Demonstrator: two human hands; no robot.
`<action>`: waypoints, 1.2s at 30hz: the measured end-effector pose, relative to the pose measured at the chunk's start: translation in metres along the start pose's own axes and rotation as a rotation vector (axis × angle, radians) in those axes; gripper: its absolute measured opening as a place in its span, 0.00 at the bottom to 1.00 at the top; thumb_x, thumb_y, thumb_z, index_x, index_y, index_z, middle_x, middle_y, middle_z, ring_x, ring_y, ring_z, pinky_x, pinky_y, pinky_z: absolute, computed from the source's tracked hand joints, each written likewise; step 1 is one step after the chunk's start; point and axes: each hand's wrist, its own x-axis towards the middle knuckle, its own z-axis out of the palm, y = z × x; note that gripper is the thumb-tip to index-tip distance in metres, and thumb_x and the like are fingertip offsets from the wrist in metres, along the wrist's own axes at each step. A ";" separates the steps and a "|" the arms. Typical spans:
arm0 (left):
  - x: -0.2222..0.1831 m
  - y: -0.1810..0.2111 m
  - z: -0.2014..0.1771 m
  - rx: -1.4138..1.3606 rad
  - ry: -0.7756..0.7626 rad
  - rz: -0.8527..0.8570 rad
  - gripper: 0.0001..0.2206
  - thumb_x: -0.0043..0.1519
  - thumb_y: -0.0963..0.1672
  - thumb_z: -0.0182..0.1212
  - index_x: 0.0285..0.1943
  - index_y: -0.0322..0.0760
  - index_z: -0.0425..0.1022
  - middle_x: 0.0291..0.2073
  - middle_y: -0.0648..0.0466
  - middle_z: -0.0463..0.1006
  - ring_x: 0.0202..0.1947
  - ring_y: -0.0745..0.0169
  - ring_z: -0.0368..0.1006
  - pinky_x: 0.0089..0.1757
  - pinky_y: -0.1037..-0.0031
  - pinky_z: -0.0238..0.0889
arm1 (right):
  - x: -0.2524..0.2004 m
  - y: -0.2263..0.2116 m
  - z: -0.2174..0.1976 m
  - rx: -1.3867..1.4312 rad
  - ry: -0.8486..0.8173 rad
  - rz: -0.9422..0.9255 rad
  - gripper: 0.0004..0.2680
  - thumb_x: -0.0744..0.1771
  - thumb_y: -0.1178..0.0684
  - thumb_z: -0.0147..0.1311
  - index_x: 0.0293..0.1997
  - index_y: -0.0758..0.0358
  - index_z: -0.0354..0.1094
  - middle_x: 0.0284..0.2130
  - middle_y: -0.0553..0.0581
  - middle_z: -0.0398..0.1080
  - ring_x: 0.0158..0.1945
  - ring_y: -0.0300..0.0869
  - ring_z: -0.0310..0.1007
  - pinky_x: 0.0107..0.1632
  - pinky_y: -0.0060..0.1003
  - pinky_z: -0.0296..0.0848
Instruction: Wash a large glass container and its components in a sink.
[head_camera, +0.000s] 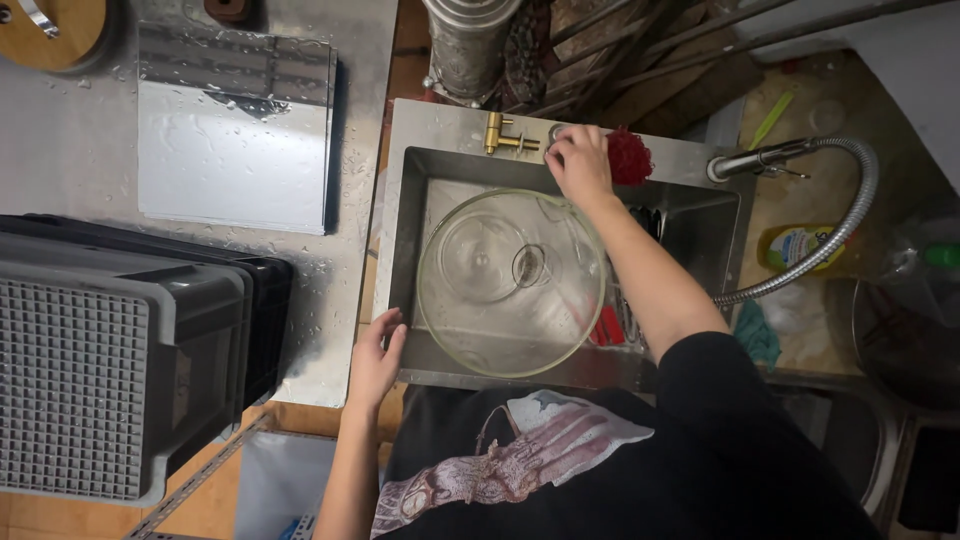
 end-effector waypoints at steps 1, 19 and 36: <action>0.000 0.003 -0.001 0.012 0.006 0.003 0.18 0.65 0.45 0.60 0.62 0.32 0.74 0.48 0.45 0.83 0.49 0.56 0.79 0.51 0.69 0.68 | 0.003 0.001 0.000 0.017 0.012 0.041 0.04 0.64 0.56 0.66 0.35 0.59 0.75 0.46 0.53 0.70 0.56 0.52 0.63 0.58 0.49 0.65; -0.009 0.004 0.000 -0.015 0.028 -0.035 0.18 0.65 0.45 0.60 0.62 0.33 0.74 0.50 0.47 0.82 0.49 0.58 0.79 0.44 0.70 0.70 | 0.026 0.017 0.001 0.104 -0.147 0.156 0.13 0.61 0.57 0.69 0.47 0.63 0.69 0.46 0.60 0.70 0.53 0.58 0.66 0.56 0.49 0.68; -0.012 0.001 -0.010 -0.081 0.052 0.084 0.17 0.66 0.45 0.60 0.61 0.31 0.75 0.49 0.44 0.82 0.51 0.53 0.79 0.50 0.69 0.69 | 0.041 -0.074 -0.157 0.318 -0.103 -0.050 0.10 0.63 0.58 0.71 0.41 0.66 0.70 0.47 0.58 0.72 0.40 0.42 0.75 0.40 0.35 0.76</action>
